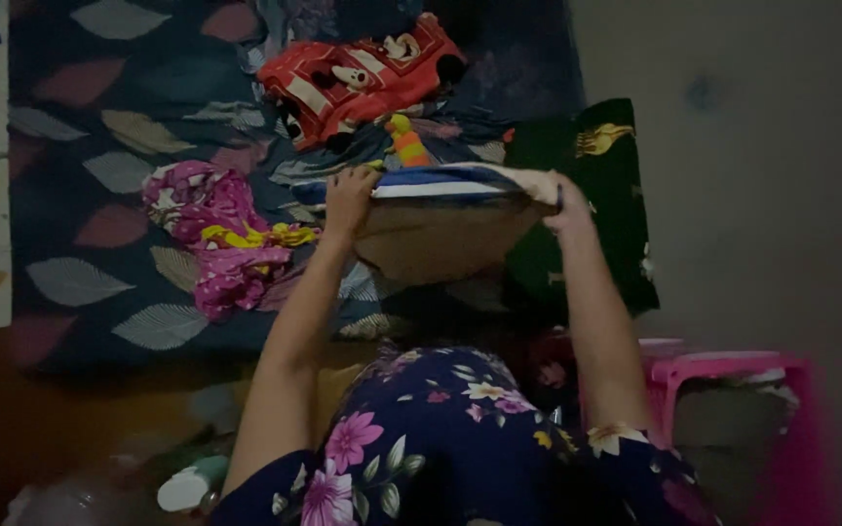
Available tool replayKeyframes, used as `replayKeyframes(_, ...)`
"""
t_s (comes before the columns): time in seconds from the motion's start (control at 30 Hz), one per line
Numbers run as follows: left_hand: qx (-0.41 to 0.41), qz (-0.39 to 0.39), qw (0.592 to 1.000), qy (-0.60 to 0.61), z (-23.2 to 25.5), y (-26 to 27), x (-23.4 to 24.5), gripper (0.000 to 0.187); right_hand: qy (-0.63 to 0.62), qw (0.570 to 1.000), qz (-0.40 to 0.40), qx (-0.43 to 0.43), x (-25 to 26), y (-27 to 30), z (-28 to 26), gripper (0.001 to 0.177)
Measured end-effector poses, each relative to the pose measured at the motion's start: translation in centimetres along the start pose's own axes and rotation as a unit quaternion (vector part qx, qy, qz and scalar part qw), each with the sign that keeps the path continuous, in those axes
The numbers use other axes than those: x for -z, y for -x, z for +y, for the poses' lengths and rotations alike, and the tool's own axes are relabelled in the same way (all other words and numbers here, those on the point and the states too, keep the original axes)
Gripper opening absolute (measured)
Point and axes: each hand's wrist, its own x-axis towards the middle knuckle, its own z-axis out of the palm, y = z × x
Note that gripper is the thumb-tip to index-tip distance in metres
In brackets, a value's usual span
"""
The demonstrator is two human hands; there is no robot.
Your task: Arranging and folding pillowcases and linens on a bed.
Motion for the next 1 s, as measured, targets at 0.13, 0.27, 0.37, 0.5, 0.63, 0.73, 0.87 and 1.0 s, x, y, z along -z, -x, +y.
replayKeyframes(0.13, 0.047, -0.046, 0.997, 0.030, -0.3, 3.6, -2.4, 0.029, -0.044, 0.997, 0.050, -0.051, 2.6, -0.2, 4.4, 0.028)
replayKeyframes(0.27, 0.071, -0.014, 0.993, 0.092, -0.3, 4.3, -2.9, 0.027, 0.065, 0.992, 0.107, -0.005, 0.4, 1.4, 5.0, 0.037)
replayKeyframes(0.37, 0.074, -0.023, 0.991, 0.112, -2.2, 6.5, -8.4, 0.020, 0.400, 0.864, 0.204, 0.229, -3.5, 3.8, 5.4, 0.050)
replayKeyframes(0.5, 0.090, -0.088, 0.979, 0.158, 0.9, 4.3, -5.1, 0.029, 0.804, 0.425, 0.119, 0.399, -14.3, 10.4, 8.6, 0.087)
replayKeyframes(0.63, 0.048, -0.091, 0.987, 0.124, -1.7, 6.2, -9.6, 0.027, 0.885, 0.317, 0.105, 0.325, -14.6, 8.9, 10.6, 0.111)
replayKeyframes(0.73, 0.042, -0.114, 0.985, 0.125, -2.3, 7.6, -9.2, 0.043, 0.886, 0.323, 0.063, 0.326, -10.3, 5.9, 10.2, 0.117)
replayKeyframes(0.87, 0.055, -0.189, 0.977, 0.079, -2.5, 8.6, -8.8, 0.038, 0.865, 0.240, 0.019, 0.441, -8.2, 5.7, 7.8, 0.102)
replayKeyframes(1.0, 0.017, -0.125, 0.991, 0.050, 0.7, 7.4, -4.3, 0.060, 0.802, 0.276, 0.071, 0.525, -8.1, 5.5, 7.4, 0.065)
